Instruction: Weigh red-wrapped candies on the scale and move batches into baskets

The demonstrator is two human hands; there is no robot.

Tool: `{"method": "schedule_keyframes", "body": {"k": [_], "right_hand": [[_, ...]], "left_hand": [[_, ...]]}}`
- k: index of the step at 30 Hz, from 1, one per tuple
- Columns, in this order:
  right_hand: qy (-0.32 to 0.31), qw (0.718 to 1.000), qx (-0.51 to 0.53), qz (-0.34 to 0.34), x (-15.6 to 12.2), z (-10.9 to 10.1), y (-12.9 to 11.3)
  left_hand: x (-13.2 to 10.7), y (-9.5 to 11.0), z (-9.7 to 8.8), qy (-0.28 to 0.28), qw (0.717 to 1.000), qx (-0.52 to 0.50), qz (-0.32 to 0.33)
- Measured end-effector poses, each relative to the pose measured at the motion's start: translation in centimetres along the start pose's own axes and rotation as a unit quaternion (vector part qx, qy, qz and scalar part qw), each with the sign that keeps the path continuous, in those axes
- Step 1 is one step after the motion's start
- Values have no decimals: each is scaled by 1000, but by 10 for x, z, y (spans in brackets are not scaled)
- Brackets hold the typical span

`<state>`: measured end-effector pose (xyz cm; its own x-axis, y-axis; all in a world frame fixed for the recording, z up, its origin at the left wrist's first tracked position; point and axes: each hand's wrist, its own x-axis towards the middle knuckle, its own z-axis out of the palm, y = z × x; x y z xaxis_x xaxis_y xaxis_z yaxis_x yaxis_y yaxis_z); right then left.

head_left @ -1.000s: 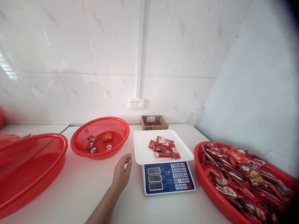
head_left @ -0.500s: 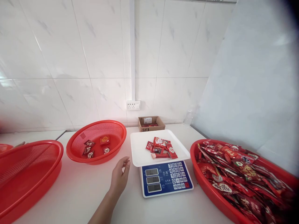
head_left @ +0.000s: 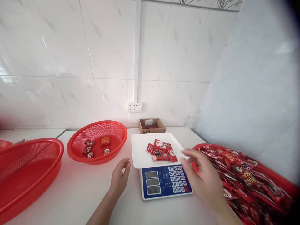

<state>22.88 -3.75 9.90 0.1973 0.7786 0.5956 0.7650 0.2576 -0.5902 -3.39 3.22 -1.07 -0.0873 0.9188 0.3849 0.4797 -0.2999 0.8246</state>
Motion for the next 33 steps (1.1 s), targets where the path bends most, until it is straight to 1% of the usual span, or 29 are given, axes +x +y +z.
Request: {"method": "schedule_keyframes", "body": {"k": [2, 3, 5, 8, 10, 14, 17, 20, 23, 25, 30, 33], "right_hand": [[-55, 996, -75, 7, 25, 25, 22], [-88, 989, -120, 12, 34, 35, 33], [-147, 970, -194, 25, 46, 49, 51], [-209, 945, -247, 48, 50, 56, 63], [-227, 940, -247, 63, 50, 57, 63], [-234, 941, -232, 76, 50, 58, 64], [-204, 951, -220, 68, 50, 59, 67], [-180, 966, -183, 41, 49, 59, 68], [-205, 966, -159, 1, 48, 60, 68], [-215, 964, -154, -13, 46, 62, 69], [-207, 966, -152, -23, 45, 67, 71], [-217, 961, -169, -17, 44, 67, 70]], "left_hand": [[0, 0, 0, 0, 1000, -3, 6], [0, -1, 0, 0, 1000, -4, 8], [0, -2, 0, -1, 1000, -6, 9], [0, -3, 0, -2, 1000, -9, 3], [0, -3, 0, -3, 1000, -9, 1], [0, -2, 0, -2, 1000, -13, 0], [-1, -1, -1, -4, 1000, -11, 1], [-1, -2, 0, -7, 1000, -6, -2], [-1, -2, 0, -11, 1000, -5, 0], [-1, -2, 0, -13, 1000, -7, -1], [-1, -1, 0, -16, 1000, -11, -3], [-1, -1, -1, -17, 1000, -11, -1]]}}
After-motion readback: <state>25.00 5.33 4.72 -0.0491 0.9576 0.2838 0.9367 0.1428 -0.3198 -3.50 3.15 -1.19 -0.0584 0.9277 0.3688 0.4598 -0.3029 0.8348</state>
